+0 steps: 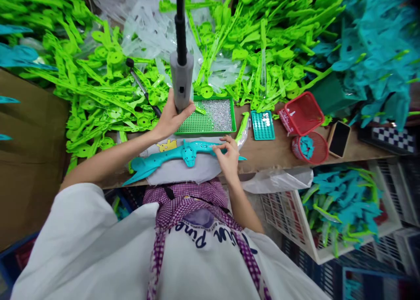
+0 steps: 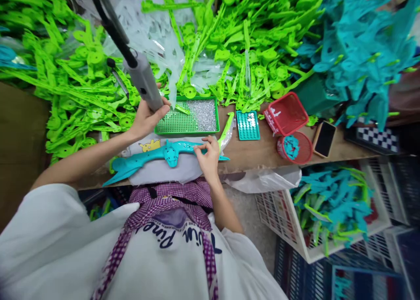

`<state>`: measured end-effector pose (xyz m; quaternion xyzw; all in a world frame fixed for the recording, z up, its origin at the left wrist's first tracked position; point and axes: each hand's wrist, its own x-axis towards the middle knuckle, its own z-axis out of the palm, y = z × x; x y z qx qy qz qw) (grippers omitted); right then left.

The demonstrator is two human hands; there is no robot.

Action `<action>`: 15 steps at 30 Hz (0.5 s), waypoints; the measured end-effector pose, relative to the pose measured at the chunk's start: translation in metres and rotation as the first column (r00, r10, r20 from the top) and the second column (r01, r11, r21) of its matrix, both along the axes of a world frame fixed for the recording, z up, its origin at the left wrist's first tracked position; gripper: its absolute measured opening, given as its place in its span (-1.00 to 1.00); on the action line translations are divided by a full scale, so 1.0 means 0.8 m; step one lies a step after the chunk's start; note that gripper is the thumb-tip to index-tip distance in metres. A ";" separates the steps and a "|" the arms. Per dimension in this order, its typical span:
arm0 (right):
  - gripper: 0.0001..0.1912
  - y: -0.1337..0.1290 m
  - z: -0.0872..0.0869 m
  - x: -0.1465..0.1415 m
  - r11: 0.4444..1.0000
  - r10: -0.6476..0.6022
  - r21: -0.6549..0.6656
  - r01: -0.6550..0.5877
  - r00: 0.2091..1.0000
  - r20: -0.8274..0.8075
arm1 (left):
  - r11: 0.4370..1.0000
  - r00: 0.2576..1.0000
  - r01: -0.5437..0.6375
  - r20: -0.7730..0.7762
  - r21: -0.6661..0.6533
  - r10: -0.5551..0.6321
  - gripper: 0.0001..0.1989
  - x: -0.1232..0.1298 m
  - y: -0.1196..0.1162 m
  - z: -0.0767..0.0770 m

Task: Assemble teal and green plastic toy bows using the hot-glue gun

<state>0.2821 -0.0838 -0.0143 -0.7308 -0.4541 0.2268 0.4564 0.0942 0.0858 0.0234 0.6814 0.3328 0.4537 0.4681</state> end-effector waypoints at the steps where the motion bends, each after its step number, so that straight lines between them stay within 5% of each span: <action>1: -0.80 -0.002 -0.006 -0.004 1.000 -0.031 0.004 0.031 0.999 0.025 | 1.000 1.000 -0.006 -0.001 0.013 0.006 -0.43 0.000 0.001 -0.001; 15: -0.84 0.001 -0.014 -0.011 0.997 -0.079 0.010 0.078 0.993 0.084 | 0.995 0.998 -0.022 0.053 -0.099 0.028 -0.50 -0.007 -0.002 0.007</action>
